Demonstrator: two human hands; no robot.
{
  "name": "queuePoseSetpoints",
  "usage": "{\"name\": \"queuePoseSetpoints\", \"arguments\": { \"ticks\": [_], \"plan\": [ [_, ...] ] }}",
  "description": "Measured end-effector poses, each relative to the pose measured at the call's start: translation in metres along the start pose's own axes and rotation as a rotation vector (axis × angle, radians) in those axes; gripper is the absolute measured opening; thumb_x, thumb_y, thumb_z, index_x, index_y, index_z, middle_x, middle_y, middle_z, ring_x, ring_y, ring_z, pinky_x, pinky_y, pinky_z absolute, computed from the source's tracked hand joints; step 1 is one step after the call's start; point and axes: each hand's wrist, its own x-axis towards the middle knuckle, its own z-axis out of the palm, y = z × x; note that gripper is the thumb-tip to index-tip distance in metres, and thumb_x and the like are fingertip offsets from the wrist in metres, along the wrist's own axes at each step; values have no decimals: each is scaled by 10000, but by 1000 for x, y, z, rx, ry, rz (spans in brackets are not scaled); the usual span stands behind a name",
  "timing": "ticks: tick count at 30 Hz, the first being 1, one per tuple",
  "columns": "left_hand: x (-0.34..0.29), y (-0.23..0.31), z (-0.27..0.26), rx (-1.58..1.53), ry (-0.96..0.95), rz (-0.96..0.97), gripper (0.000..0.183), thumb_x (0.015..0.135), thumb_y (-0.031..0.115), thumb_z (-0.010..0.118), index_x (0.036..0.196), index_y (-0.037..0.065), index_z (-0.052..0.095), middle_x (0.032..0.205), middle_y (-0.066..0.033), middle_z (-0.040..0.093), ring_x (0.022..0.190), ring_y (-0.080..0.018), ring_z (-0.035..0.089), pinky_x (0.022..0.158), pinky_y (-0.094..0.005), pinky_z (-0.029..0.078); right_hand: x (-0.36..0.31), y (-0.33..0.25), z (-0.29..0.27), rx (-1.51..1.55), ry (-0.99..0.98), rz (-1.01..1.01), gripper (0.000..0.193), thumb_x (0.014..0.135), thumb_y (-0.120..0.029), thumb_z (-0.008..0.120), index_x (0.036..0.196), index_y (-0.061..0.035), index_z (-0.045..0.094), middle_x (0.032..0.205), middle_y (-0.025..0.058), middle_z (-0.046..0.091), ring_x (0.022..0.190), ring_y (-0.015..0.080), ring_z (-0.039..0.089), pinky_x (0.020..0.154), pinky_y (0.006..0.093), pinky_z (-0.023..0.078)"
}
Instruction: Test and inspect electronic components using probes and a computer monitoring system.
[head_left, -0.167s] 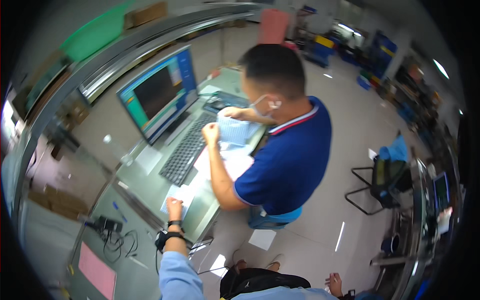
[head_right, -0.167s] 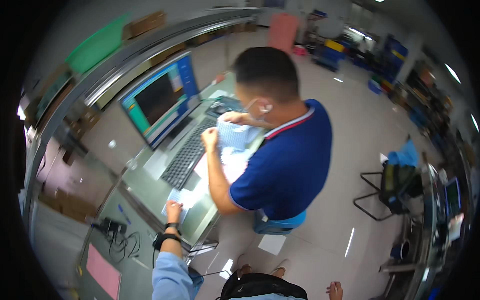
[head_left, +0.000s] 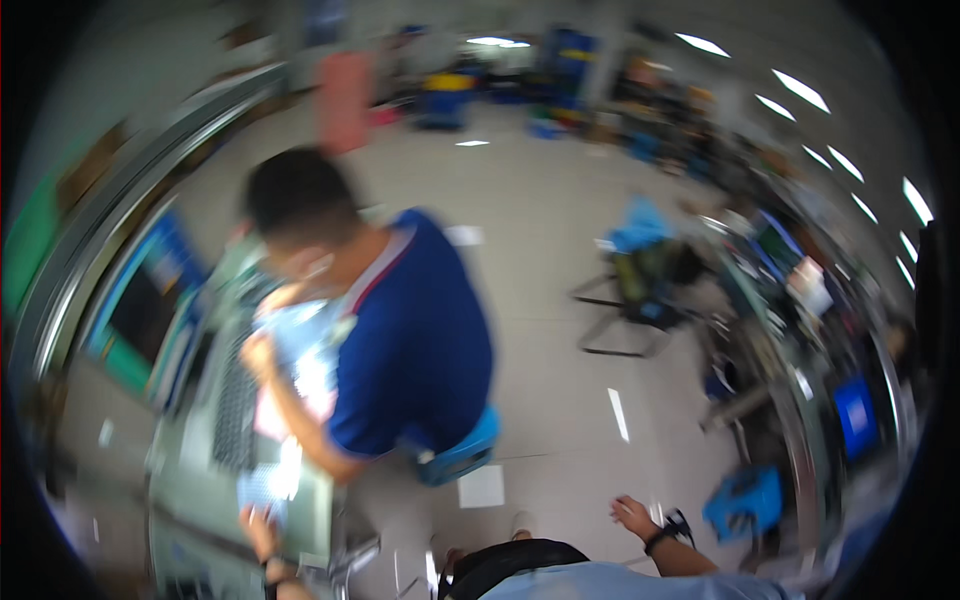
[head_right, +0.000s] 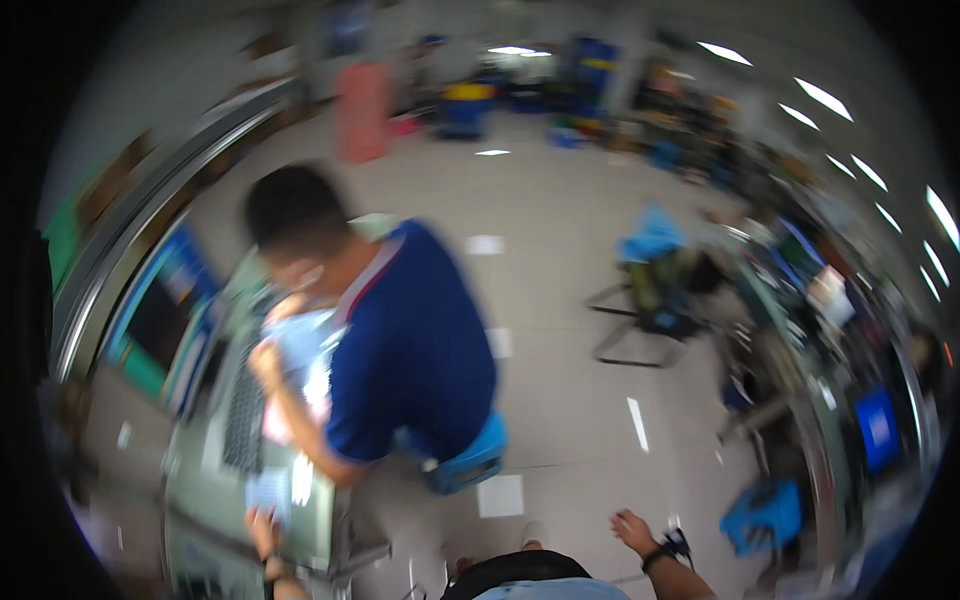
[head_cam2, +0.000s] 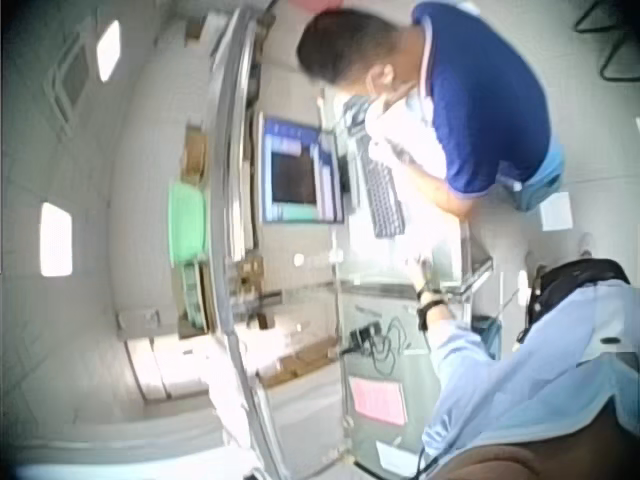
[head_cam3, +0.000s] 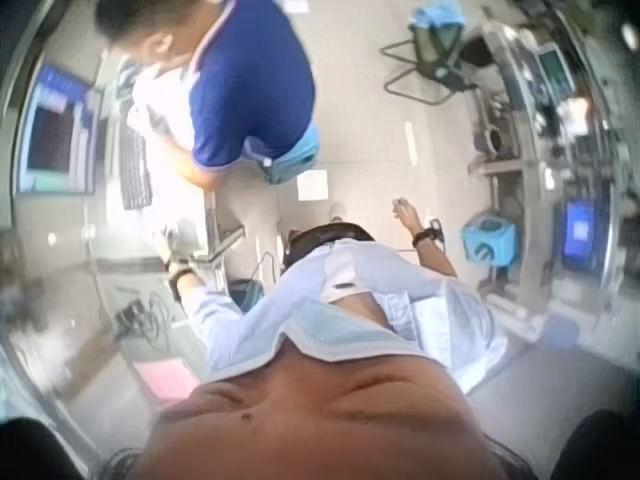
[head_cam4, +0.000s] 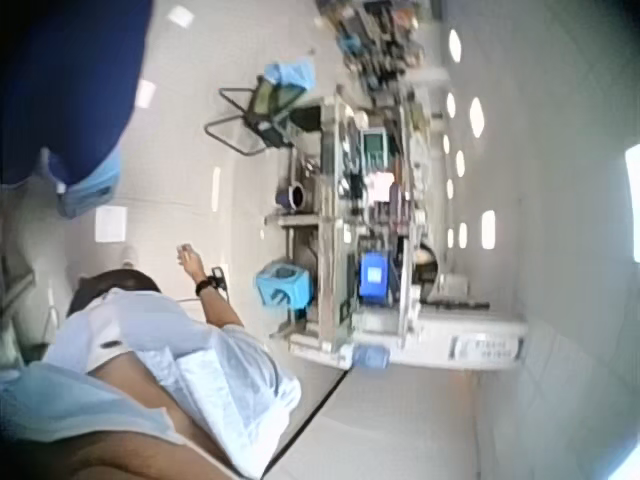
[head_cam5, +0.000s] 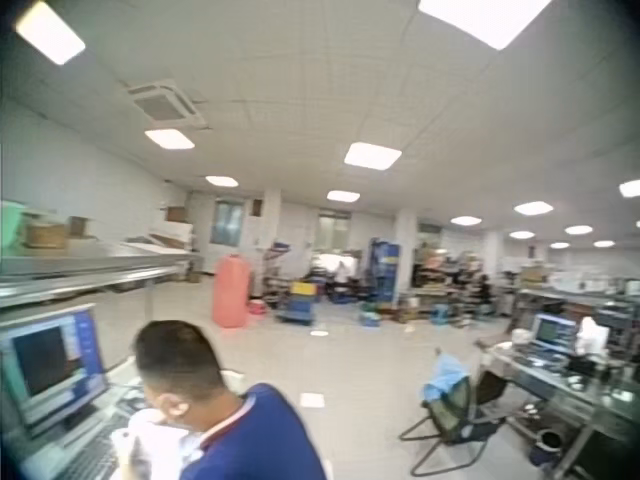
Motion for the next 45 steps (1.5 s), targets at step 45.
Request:
{"name": "queuePoseSetpoints", "arguments": {
  "ticks": [45],
  "plan": [
    [-830,-246,969,732,-2233,-491,225,944,132,566,1116,7,489,1043,-149,667,944,-187,653,810,-260,482,300,-18,-549,941,677,-262,105,913,-8,586,998,-18,526,960,93,634,842,146,617,795,295,514]
  ]
}}
